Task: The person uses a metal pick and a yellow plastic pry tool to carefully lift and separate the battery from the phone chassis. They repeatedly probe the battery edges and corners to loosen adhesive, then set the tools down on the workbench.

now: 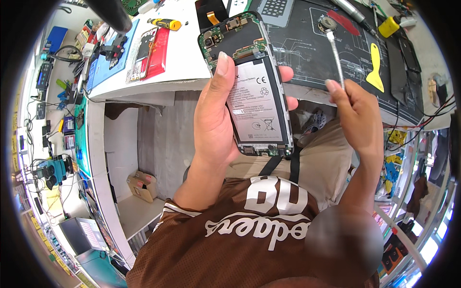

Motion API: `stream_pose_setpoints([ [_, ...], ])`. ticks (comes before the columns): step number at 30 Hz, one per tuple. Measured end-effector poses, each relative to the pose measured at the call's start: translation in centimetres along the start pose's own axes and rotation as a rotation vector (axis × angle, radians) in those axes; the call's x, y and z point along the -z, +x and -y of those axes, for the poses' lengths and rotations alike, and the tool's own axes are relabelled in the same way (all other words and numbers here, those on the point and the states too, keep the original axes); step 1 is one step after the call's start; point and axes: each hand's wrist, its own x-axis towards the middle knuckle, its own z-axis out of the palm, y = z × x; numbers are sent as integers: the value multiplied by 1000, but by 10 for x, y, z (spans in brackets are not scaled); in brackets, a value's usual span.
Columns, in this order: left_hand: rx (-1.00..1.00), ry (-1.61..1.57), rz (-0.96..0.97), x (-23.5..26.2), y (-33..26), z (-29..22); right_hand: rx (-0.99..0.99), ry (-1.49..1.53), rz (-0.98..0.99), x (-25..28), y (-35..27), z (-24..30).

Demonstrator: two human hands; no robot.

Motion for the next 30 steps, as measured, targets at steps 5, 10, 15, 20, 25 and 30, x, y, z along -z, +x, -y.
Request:
stream_pose_setpoints([
  [5, -37, 27, -129, 7, -12, -12, 226, -351, 12, -13, 42, 18],
  [10, -4, -169, -117, 26, -12, -9, 270, -443, -48, -7, 69, 4],
  [15, -116, -197, -157, 34, -42, -18, 463, -433, -207, -12, 84, -26],
  [20, -214, -151, -230, 44, -58, -24, 630, -212, -417, -26, 73, -15],
  [25, -282, -34, -218, 27, -65, -19, 228, 561, 384, -85, -5, 55],
  [30, -248, 485, -362, 63, -73, -39, 51, 1026, 583, -141, -31, 78],
])
